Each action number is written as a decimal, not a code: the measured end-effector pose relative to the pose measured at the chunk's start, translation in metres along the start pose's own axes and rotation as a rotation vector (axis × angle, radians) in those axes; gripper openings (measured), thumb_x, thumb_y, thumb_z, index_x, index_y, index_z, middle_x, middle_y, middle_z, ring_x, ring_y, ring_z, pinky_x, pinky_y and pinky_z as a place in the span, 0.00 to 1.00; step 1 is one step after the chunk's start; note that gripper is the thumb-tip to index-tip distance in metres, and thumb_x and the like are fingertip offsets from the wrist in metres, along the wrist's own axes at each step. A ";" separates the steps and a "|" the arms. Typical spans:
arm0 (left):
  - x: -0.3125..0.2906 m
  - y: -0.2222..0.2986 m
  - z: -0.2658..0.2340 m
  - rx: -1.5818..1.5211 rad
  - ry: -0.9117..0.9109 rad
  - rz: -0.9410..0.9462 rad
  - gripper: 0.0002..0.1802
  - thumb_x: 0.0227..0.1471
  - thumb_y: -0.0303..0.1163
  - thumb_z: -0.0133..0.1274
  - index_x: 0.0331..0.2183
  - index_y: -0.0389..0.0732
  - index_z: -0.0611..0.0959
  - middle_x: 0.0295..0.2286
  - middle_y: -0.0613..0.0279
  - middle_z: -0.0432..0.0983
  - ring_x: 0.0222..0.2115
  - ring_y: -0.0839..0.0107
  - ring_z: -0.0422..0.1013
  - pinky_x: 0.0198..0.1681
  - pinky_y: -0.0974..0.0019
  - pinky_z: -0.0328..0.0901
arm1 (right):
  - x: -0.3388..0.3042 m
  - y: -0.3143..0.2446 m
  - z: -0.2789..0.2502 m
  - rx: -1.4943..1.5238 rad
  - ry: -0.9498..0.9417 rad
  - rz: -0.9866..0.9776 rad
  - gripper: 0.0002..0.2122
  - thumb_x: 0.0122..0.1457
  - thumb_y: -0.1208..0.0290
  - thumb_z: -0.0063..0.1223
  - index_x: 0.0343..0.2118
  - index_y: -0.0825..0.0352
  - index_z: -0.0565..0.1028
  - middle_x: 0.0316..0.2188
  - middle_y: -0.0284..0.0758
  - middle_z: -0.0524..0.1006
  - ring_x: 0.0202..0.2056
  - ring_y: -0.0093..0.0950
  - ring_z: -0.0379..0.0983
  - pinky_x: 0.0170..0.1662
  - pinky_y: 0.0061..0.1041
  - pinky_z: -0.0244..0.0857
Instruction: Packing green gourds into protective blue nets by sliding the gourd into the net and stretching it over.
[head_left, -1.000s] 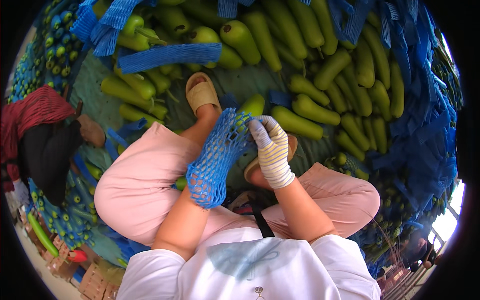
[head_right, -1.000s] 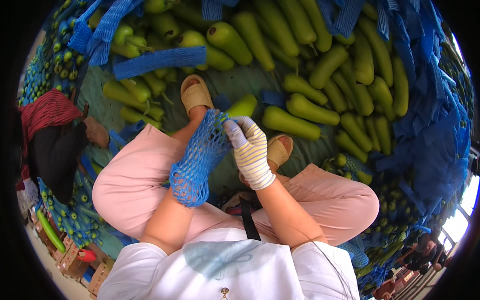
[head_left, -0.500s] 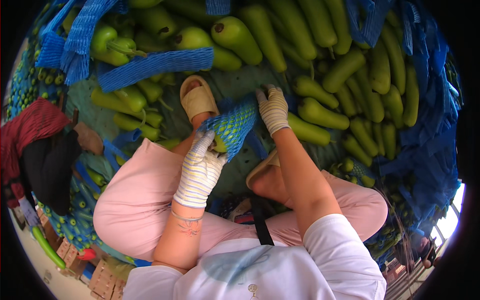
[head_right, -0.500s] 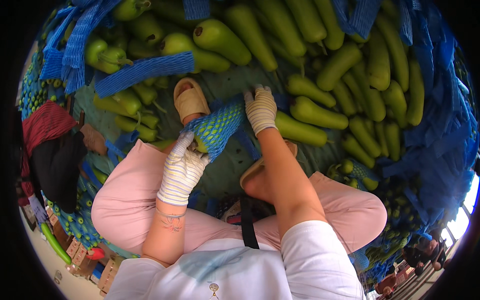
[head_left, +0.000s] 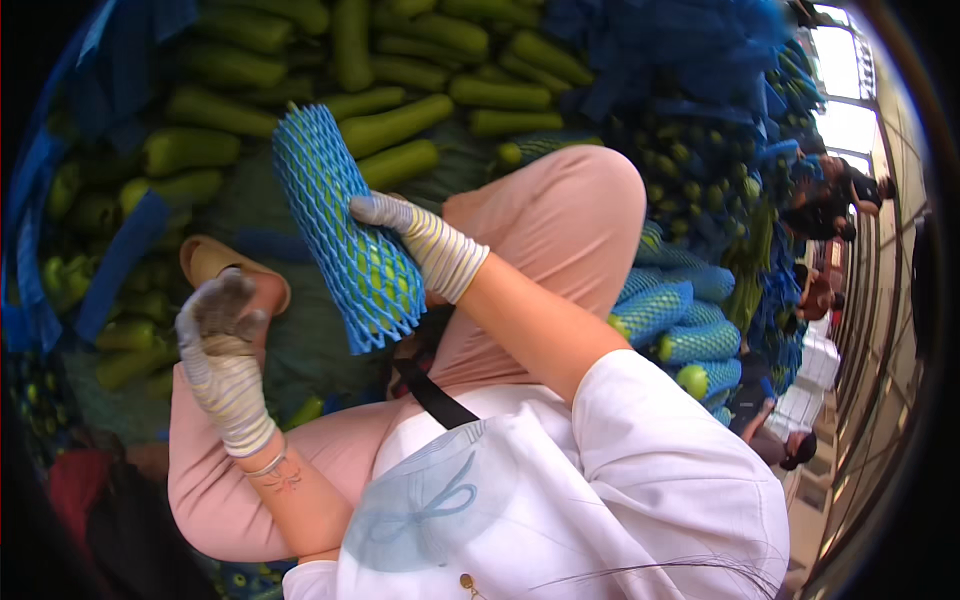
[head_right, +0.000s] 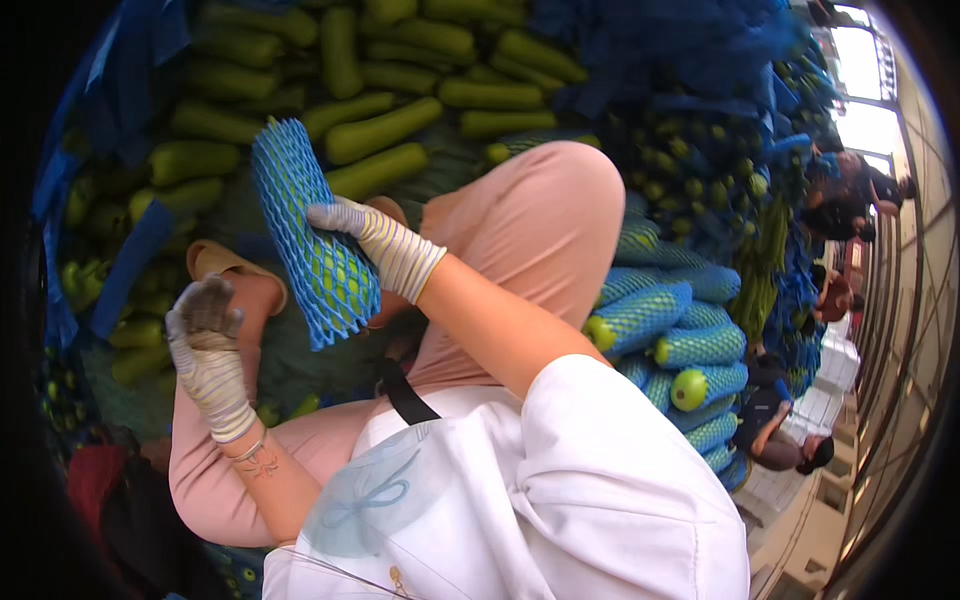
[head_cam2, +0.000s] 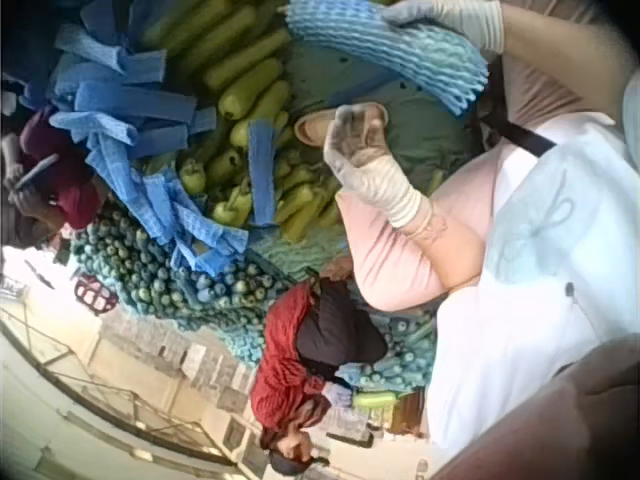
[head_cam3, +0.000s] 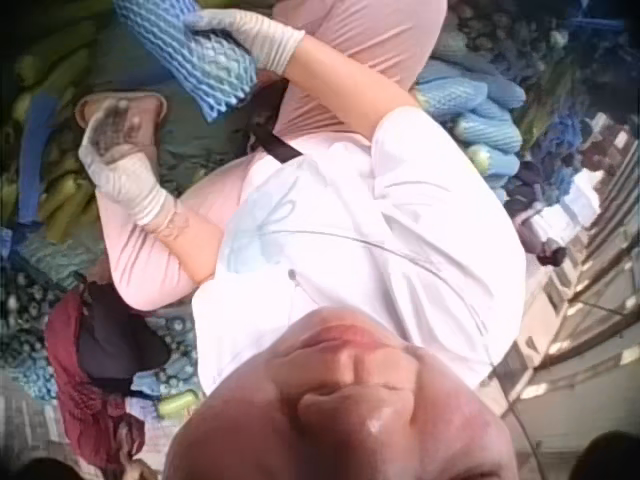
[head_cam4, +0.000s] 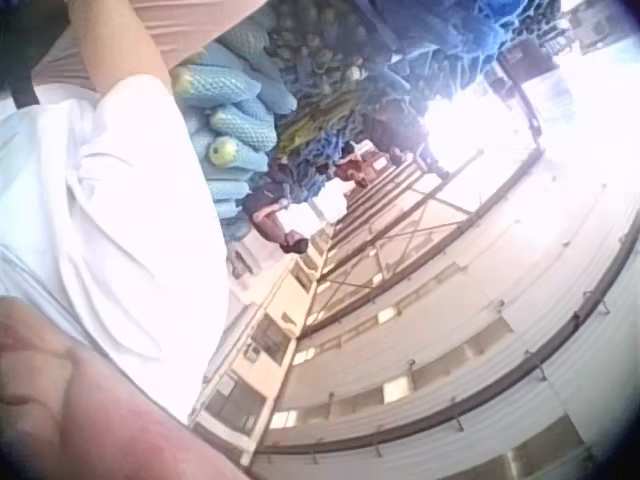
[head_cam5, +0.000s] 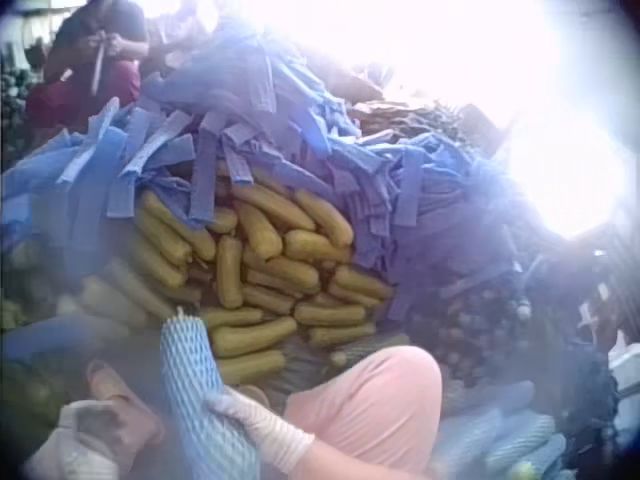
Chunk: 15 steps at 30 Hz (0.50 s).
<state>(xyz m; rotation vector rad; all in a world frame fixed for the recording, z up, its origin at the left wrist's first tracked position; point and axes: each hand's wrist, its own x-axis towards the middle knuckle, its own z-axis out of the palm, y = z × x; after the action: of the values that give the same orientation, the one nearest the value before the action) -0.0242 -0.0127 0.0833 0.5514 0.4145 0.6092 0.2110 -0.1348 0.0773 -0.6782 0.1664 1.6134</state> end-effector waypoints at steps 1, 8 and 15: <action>0.005 0.005 0.002 -0.009 0.041 0.060 0.24 0.62 0.41 0.36 0.52 0.34 0.70 0.52 0.49 0.67 0.54 0.58 0.63 0.53 0.57 0.64 | -0.029 -0.021 0.005 0.063 -0.054 -0.065 0.28 0.49 0.59 0.63 0.48 0.71 0.69 0.39 0.43 0.77 0.37 0.34 0.77 0.46 0.36 0.71; 0.017 0.006 -0.046 -0.210 -0.179 0.097 0.23 0.62 0.38 0.35 0.55 0.37 0.67 0.53 0.52 0.65 0.55 0.58 0.61 0.58 0.55 0.58 | -0.294 -0.161 -0.007 -0.747 0.170 -0.533 0.32 0.47 0.53 0.64 0.49 0.72 0.69 0.42 0.41 0.76 0.43 0.31 0.74 0.49 0.31 0.68; 0.019 -0.017 0.002 -0.006 0.506 0.161 0.23 0.61 0.39 0.38 0.55 0.38 0.68 0.52 0.56 0.67 0.53 0.64 0.64 0.56 0.60 0.59 | -0.349 -0.150 -0.054 -1.871 0.908 -0.396 0.37 0.37 0.70 0.66 0.54 0.65 0.64 0.48 0.41 0.72 0.50 0.33 0.69 0.53 0.30 0.64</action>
<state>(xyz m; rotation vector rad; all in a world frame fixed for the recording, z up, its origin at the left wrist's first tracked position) -0.0017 -0.0127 0.0711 0.4228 0.8501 0.9075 0.3740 -0.4343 0.2540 -2.5918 -0.9044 0.5321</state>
